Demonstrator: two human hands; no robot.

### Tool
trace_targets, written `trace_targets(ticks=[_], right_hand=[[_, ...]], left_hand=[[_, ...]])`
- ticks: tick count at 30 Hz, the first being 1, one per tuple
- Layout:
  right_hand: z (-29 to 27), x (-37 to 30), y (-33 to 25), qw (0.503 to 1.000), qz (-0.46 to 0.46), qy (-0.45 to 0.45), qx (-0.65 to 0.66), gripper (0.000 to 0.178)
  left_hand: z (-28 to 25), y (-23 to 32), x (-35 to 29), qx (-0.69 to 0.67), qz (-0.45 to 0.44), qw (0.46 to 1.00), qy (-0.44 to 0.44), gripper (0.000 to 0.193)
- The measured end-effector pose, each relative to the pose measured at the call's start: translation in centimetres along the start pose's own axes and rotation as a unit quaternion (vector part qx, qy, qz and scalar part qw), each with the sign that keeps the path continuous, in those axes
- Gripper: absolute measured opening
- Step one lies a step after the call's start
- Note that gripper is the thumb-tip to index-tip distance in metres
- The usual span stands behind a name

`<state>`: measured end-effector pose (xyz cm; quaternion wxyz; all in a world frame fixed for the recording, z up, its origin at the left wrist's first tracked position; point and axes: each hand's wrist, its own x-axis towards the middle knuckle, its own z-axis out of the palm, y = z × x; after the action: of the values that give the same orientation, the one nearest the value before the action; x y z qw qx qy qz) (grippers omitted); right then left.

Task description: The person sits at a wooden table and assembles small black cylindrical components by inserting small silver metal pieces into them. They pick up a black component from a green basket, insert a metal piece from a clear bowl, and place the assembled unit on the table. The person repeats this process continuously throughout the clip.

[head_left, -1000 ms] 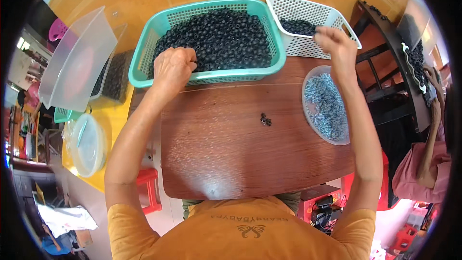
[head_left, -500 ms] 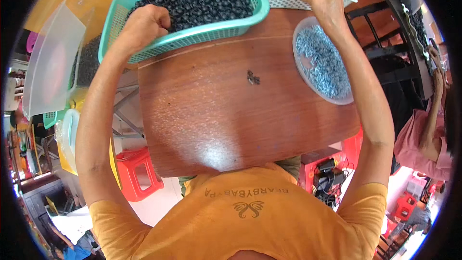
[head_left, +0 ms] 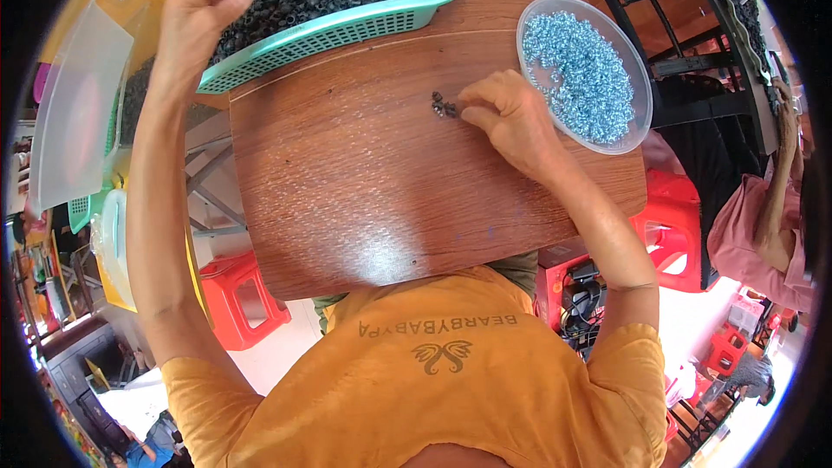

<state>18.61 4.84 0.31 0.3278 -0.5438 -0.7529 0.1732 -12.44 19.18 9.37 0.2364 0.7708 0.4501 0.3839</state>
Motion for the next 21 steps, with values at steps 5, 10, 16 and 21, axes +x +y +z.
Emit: trace_targets(ticks=[5,10,16,21], right_hand=[[1.4,-0.9,-0.1,0.998,-0.022,0.046,-0.042,0.012],[2.2,-0.8,-0.2,0.989,-0.091,0.072,-0.095,0.011],[2.6,-0.9,0.0,0.987,-0.104,0.072,-0.101,0.012],[1.8,-1.4,-0.4,0.993,-0.067,0.074,-0.067,0.011]], left_hand=[[2.0,6.4,-5.9,-0.296,-0.085,0.951,0.007,0.017],[7.5,5.7,-12.2,-0.562,-0.245,0.788,-0.054,0.018],[10.9,5.5,-15.0,-0.621,-0.360,0.692,-0.071,0.022],[12.0,5.6,-15.3,-0.643,-0.354,0.675,-0.077,0.018]])
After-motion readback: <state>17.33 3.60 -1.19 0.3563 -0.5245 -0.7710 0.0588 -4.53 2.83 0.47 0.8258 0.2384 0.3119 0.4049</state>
